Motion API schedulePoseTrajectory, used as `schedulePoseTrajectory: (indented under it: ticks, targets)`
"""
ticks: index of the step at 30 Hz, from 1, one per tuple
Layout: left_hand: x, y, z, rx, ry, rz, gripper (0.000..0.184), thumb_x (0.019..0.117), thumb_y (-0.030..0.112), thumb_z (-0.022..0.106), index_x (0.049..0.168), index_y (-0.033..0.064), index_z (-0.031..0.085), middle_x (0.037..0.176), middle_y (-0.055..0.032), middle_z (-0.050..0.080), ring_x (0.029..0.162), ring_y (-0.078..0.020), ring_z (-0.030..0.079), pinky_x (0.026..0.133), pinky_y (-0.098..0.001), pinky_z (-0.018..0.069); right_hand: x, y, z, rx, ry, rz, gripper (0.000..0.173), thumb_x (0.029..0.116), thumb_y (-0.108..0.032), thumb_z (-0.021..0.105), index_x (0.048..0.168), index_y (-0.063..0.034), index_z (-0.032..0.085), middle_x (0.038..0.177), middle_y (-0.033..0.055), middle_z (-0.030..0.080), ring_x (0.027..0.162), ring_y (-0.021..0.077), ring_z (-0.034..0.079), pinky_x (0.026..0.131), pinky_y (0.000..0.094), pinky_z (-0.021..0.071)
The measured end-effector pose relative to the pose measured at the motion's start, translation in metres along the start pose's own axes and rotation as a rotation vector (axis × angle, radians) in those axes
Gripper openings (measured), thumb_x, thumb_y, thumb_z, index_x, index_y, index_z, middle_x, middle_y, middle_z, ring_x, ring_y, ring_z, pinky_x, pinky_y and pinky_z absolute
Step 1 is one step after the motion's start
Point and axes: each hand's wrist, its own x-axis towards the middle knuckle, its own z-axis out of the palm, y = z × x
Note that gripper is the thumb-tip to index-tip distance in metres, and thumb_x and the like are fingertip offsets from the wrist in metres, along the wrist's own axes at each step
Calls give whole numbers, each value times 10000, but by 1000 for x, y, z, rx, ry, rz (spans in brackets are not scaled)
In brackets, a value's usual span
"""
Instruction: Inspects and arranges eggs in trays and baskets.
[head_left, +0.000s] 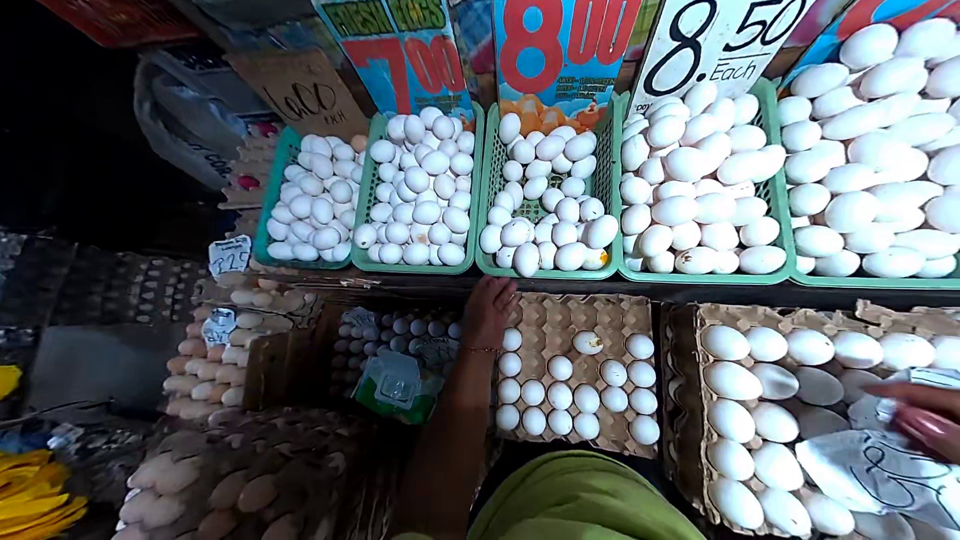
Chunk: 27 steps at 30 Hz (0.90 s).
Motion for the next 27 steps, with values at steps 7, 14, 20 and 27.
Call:
schedulePoseTrajectory:
  ticks: [7,14,20,27]
  targets:
    - [6,-8,13,-59,-92,-51,319,1103,138,336,1365,-1,454,1338,-183,584,1172,-259,635,992,-415,522,121,-38,70,-94,-18,-114,361,1070,-282,529,1319,-58,663,1209,161,703,1054,297,696,934,566,534]
    - [8,-6,22,-82,-40,-52,287,1057,95,393,1301,-18,495,1260,-187,607,1122,-262,652,981,-406,533,193,-64,124,278,-124,223,410,1082,-215,544,1429,-2,500,1311,199,633,1116,285,681,977,470,559]
    - [9,-6,25,-97,-10,-59,267,1031,57,417,1274,-24,493,1217,-194,615,1065,-254,670,944,-378,552,202,-62,128,-192,193,-23,357,1057,-143,557,1378,9,595,1273,241,654,1123,427,663,960,624,519]
    - [12,-10,24,-79,-22,-48,313,1048,71,397,1343,-24,441,1279,-217,578,1093,-263,658,943,-373,550,260,-52,110,-757,410,-308,439,974,-10,583,1413,-19,566,1500,247,513,1404,488,448,1010,679,416]
